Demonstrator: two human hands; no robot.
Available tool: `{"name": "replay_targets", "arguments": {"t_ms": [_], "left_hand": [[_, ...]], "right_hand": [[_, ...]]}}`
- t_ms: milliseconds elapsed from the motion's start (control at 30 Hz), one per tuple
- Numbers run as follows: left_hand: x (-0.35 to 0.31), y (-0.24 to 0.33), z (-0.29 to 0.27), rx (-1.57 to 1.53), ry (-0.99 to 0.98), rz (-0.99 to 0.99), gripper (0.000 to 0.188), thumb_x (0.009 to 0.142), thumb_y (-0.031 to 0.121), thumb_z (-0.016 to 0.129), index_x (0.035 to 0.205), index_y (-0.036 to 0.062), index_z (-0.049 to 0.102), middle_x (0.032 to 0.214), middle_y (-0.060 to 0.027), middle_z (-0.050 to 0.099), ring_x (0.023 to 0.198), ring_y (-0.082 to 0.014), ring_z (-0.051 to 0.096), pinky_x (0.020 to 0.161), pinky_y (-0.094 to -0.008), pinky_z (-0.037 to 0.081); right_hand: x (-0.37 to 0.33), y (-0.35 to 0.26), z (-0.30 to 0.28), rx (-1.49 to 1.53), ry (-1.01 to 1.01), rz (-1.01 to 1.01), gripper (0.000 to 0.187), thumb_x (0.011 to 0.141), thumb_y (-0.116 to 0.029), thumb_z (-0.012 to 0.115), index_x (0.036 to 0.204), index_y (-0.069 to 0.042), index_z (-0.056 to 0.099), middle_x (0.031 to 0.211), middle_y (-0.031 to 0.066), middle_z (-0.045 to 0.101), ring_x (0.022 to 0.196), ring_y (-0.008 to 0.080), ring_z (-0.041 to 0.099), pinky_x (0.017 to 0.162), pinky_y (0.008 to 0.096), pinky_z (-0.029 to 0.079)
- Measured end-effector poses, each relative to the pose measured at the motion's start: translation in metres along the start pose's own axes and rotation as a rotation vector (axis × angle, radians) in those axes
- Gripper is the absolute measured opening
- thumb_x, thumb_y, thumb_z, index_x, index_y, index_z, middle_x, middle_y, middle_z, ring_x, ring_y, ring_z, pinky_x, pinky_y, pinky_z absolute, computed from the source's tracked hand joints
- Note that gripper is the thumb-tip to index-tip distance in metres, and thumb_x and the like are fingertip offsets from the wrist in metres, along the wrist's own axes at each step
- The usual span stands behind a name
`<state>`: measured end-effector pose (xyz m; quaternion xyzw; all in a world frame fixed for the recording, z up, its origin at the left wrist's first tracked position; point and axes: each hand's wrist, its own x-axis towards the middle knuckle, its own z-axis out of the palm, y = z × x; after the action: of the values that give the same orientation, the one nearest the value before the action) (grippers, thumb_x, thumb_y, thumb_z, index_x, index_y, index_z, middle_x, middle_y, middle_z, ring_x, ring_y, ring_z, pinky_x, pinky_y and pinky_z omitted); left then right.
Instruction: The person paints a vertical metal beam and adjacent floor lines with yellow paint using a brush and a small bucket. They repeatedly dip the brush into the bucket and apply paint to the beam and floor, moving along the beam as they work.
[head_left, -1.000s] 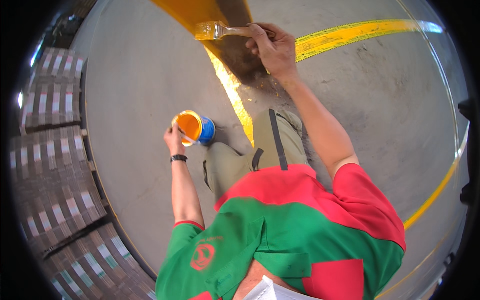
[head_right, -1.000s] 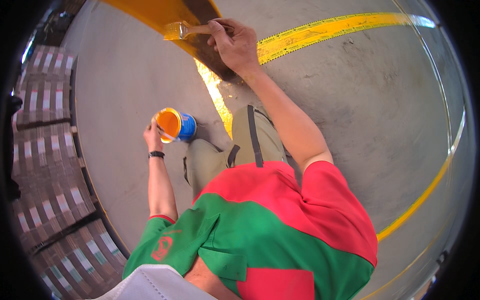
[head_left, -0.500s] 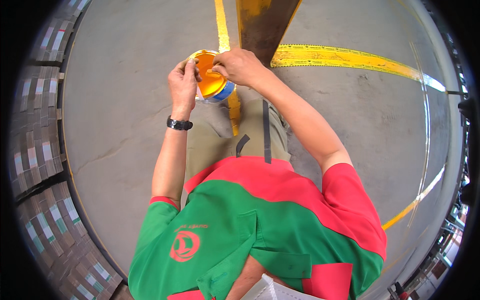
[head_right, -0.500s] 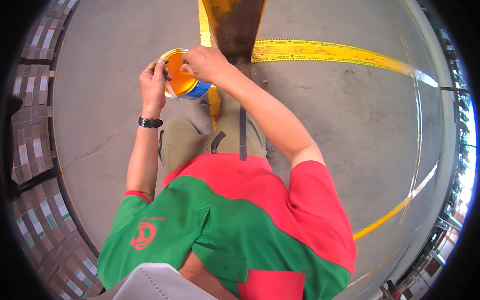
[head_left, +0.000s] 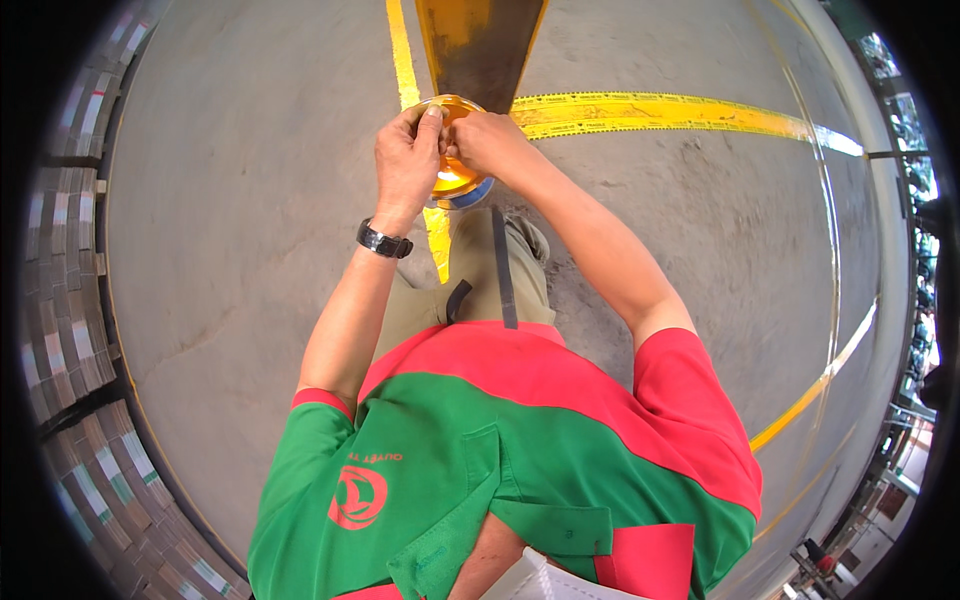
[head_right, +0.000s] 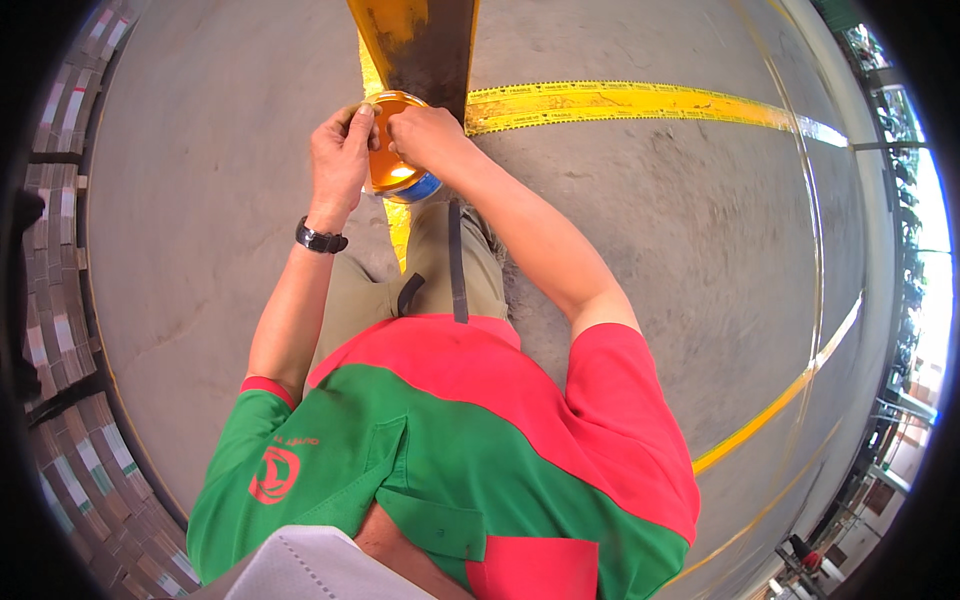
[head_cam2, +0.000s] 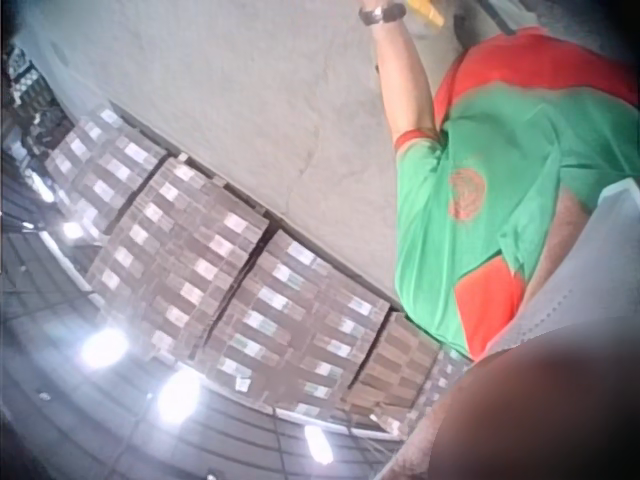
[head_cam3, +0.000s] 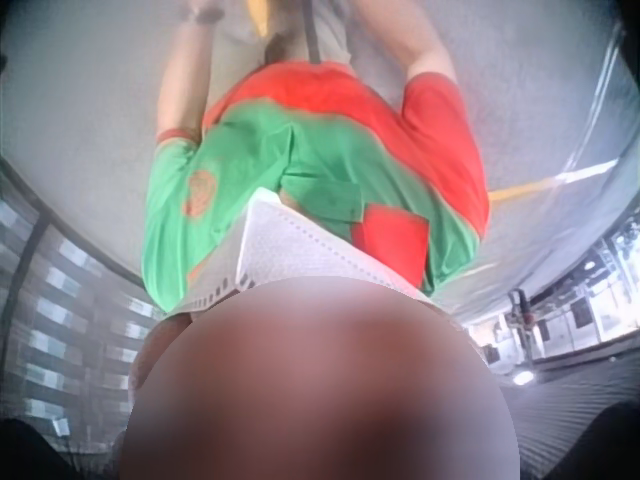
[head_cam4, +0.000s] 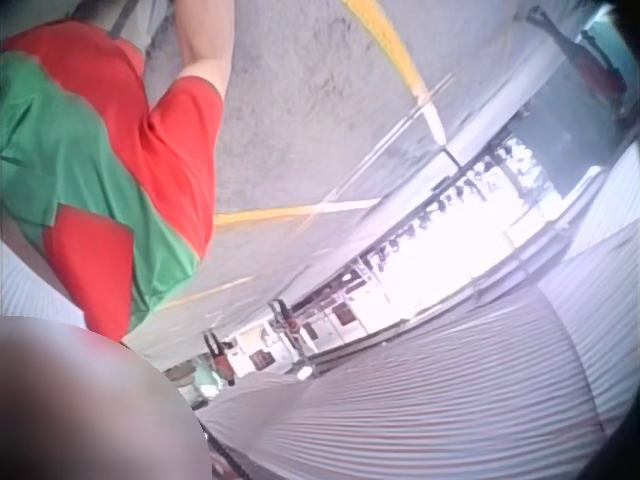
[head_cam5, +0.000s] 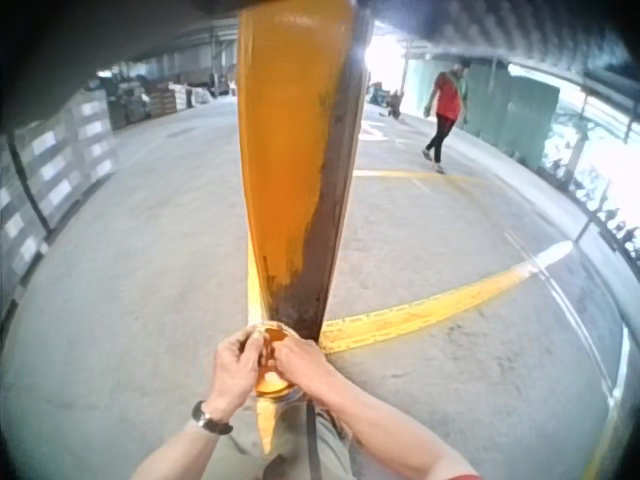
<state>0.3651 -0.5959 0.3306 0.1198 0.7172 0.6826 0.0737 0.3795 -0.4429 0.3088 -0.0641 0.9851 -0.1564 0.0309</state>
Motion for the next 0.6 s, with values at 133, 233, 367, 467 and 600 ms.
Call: {"name": "replay_targets", "arguments": {"t_ms": [133,233,367,467,600], "left_hand": [[0.002,0.011,0.007,0.001,-0.018,0.014,0.026,0.103,0.019,0.059,0.104,-0.0053,0.069,0.079,-0.0003,0.062,0.069,-0.0091,0.055,0.065,-0.0254,0.048],[0.006,0.021,0.011,-0.058,-0.011,0.013,0.026,0.103,0.019,0.059,0.105,-0.0049,0.069,0.08,-0.0008,0.062,0.069,-0.0091,0.055,0.066,-0.0258,0.048],[0.017,0.035,0.015,-0.125,0.002,0.062,0.026,0.103,0.019,0.059,0.096,-0.0049,0.068,0.075,-0.0008,0.061,0.067,-0.009,0.054,0.064,-0.0256,0.047],[0.021,0.047,0.013,-0.107,0.007,0.06,0.025,0.103,0.018,0.059,0.097,-0.0048,0.068,0.075,-0.0011,0.061,0.067,-0.0093,0.054,0.063,-0.0254,0.047],[0.02,0.062,0.007,-0.135,0.014,0.084,0.024,0.103,0.018,0.059,0.102,-0.0046,0.069,0.077,-0.0005,0.061,0.067,-0.0091,0.054,0.063,-0.0248,0.046]], "right_hand": [[-0.02,0.006,-0.027,0.182,0.081,0.111,0.021,0.087,-0.029,0.067,0.095,-0.011,0.076,0.089,0.0153,0.073,0.086,0.0363,0.07,0.075,0.0452,0.055],[-0.045,0.018,-0.05,0.341,0.279,0.142,0.028,0.088,-0.032,0.067,0.101,-0.009,0.076,0.09,0.013,0.074,0.084,0.0323,0.07,0.075,0.0417,0.055],[-0.073,0.038,-0.062,0.842,0.509,0.262,0.029,0.094,-0.027,0.069,0.102,0.0,0.075,0.076,0.0086,0.072,0.062,0.0161,0.065,0.059,0.0311,0.052],[-0.078,0.046,-0.054,1.393,0.541,0.446,0.027,0.099,-0.024,0.065,0.104,0.002,0.074,0.073,0.0033,0.067,0.057,0.0065,0.057,0.051,0.0234,0.047],[-0.076,0.044,-0.041,1.685,0.562,0.456,0.026,0.098,-0.023,0.067,0.108,0.0,0.073,0.076,0.0042,0.068,0.058,0.0069,0.057,0.051,0.0225,0.047]]}}
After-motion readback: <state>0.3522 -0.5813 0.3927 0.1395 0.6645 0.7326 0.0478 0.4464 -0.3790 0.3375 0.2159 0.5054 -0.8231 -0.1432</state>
